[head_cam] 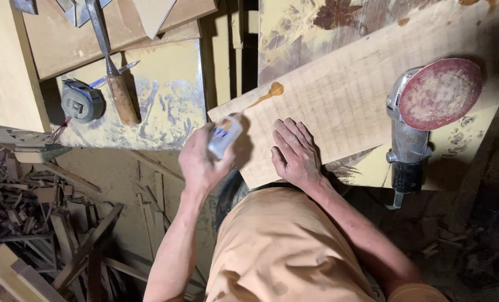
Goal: Applying glue to a wooden component and sanding a wooden board with a power sander
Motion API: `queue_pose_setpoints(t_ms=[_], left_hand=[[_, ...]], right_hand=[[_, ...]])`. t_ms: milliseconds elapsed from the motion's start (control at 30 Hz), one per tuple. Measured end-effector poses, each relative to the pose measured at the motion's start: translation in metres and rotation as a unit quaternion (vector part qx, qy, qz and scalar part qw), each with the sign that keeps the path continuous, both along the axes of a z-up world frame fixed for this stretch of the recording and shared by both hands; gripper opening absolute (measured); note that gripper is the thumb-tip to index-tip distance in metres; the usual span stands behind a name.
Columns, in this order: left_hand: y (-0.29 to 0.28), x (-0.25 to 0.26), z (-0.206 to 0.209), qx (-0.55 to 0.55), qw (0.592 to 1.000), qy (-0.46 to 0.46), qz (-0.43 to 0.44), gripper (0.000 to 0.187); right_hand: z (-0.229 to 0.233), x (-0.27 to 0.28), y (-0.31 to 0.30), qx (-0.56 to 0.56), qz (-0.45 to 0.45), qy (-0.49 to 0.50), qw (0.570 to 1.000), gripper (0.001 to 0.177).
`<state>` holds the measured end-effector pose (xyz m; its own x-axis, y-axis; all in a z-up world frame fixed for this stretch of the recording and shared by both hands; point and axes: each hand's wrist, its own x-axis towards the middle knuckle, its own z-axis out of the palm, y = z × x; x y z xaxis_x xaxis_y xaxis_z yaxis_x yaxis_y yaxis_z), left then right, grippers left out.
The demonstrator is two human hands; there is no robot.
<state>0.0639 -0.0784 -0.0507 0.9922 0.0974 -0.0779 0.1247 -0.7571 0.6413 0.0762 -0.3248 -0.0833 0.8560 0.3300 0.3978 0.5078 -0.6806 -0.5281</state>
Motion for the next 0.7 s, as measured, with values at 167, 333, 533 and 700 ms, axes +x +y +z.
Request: queue_pose_setpoints(t_ms=[167, 333, 533, 700], left_hand=[[0.012, -0.009, 0.038, -0.022, 0.998, 0.008, 0.059, 0.054], [0.013, -0.013, 0.012, 0.007, 0.998, -0.017, 0.06, 0.059], [-0.007, 0.013, 0.029, 0.016, 0.997, -0.055, 0.044, 0.06], [-0.012, 0.02, 0.023, -0.035, 0.997, -0.054, 0.039, 0.056]], right_hand=[[0.002, 0.001, 0.001, -0.006, 0.001, -0.011, 1.0, 0.031], [0.004, 0.002, 0.004, 0.005, 0.004, -0.023, 1.0, 0.03], [-0.001, 0.001, 0.004, -0.001, 0.003, -0.037, 0.999, 0.03], [-0.001, 0.0, 0.002, -0.001, 0.004, -0.032, 0.999, 0.03]])
